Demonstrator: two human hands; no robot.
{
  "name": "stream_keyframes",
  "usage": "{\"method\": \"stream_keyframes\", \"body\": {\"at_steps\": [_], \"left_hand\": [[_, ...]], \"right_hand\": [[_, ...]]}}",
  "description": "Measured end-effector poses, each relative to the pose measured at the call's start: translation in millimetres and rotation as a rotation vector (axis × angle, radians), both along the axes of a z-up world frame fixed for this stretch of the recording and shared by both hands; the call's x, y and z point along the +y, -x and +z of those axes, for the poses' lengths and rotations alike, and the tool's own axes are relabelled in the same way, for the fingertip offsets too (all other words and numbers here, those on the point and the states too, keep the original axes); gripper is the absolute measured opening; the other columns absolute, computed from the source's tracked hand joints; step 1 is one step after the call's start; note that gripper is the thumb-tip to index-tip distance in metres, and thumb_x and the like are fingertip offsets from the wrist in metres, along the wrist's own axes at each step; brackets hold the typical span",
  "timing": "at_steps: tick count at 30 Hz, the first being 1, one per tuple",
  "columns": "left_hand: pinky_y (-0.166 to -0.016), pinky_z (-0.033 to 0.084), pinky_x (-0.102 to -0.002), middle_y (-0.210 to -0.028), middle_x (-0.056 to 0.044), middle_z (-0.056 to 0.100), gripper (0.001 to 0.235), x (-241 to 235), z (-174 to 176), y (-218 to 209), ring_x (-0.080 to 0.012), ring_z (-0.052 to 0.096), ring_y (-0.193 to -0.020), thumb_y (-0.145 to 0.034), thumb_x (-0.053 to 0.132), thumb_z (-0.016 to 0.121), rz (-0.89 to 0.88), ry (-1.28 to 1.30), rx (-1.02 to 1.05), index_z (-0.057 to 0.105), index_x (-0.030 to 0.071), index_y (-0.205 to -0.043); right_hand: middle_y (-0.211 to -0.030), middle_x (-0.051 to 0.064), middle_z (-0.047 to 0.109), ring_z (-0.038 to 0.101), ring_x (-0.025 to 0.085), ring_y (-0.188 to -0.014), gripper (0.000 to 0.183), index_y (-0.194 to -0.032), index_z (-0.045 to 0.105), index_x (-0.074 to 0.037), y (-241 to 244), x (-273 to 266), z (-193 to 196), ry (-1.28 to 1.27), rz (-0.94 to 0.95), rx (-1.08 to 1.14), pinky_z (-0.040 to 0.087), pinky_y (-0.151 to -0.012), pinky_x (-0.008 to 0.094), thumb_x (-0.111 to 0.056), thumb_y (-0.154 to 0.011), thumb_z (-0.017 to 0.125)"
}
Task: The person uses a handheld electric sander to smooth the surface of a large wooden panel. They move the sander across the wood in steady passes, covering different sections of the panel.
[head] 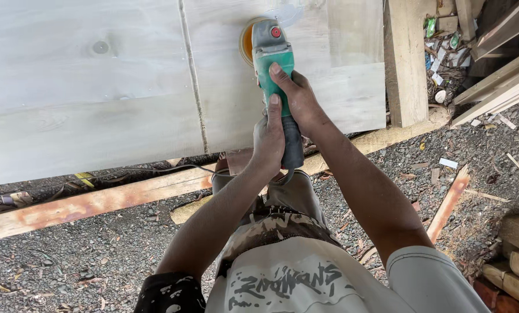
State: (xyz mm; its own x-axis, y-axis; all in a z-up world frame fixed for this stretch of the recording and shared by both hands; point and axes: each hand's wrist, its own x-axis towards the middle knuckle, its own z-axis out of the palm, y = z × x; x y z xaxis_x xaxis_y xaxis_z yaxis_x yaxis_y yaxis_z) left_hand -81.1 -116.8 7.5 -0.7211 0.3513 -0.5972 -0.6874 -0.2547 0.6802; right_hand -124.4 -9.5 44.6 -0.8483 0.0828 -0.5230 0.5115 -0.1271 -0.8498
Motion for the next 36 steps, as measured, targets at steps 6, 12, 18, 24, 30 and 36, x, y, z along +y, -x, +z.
{"method": "stream_keyframes", "body": {"at_steps": [6, 12, 18, 24, 30, 36], "left_hand": [[-0.052, 0.058, -0.03, -0.074, -0.008, 0.065, 0.068, 11.9, 11.5, 30.2, -0.0138, 0.067, -0.059, -0.094, 0.07, 0.043, 0.056, -0.047, -0.058, 0.06, 0.004, -0.103], [-0.05, 0.057, -0.031, -0.068, -0.008, 0.064, 0.07, 13.4, 18.1, 51.9, -0.016, 0.067, -0.057, -0.094, 0.068, 0.049, -0.064, -0.061, -0.047, 0.063, 0.0, -0.094], [-0.051, 0.054, -0.027, -0.069, -0.006, 0.06, 0.074, 16.2, -3.8, 54.4, -0.0117, 0.064, -0.059, -0.097, 0.07, 0.049, -0.186, 0.02, 0.039, 0.062, -0.003, -0.091], [-0.053, 0.059, -0.03, -0.073, -0.009, 0.065, 0.072, -18.0, 6.1, 64.9, -0.0153, 0.069, -0.061, -0.097, 0.068, 0.043, -0.101, -0.058, -0.017, 0.058, -0.003, -0.102], [-0.059, 0.063, -0.029, -0.079, -0.011, 0.069, 0.078, -58.8, 19.7, 70.3, -0.0156, 0.073, -0.067, -0.097, 0.071, 0.034, -0.062, 0.007, -0.036, 0.06, -0.002, -0.11], [-0.061, 0.064, -0.033, -0.081, -0.012, 0.068, 0.08, -41.9, 22.9, 75.1, -0.0188, 0.072, -0.068, -0.097, 0.072, 0.037, -0.092, -0.032, -0.095, 0.056, -0.004, -0.112]], "right_hand": [[-0.105, 0.005, 0.069, 0.066, 0.012, -0.091, 0.065, -0.123, 0.064, -0.002, 30.4, 8.6, 2.0, 0.031, -0.006, 0.051, 0.058, -0.081, 0.03, -0.06, -0.092, 0.064], [-0.103, 0.004, 0.065, 0.063, 0.014, -0.089, 0.061, -0.12, 0.064, -0.002, 43.5, 7.8, 25.7, 0.049, -0.16, 0.029, 0.054, -0.077, 0.031, -0.057, -0.093, 0.064], [-0.099, 0.006, 0.062, 0.06, 0.016, -0.085, 0.062, -0.119, 0.062, 0.001, 35.0, 17.0, 11.9, 0.032, -0.178, 0.07, 0.053, -0.075, 0.032, -0.059, -0.103, 0.059], [-0.099, 0.007, 0.066, 0.065, 0.018, -0.08, 0.065, -0.121, 0.061, 0.001, 52.3, -12.5, 4.6, 0.082, -0.159, -0.035, 0.058, -0.072, 0.033, -0.057, -0.093, 0.062], [-0.108, 0.008, 0.07, 0.064, 0.017, -0.1, 0.075, -0.13, 0.058, 0.003, 68.9, -45.5, -14.2, 0.027, 0.011, 0.034, 0.054, -0.09, 0.031, -0.062, -0.094, 0.062], [-0.11, 0.011, 0.072, 0.066, 0.018, -0.101, 0.081, -0.127, 0.06, 0.003, 64.2, -28.1, -3.2, -0.027, -0.015, 0.025, 0.054, -0.093, 0.033, -0.069, -0.091, 0.057]]}}
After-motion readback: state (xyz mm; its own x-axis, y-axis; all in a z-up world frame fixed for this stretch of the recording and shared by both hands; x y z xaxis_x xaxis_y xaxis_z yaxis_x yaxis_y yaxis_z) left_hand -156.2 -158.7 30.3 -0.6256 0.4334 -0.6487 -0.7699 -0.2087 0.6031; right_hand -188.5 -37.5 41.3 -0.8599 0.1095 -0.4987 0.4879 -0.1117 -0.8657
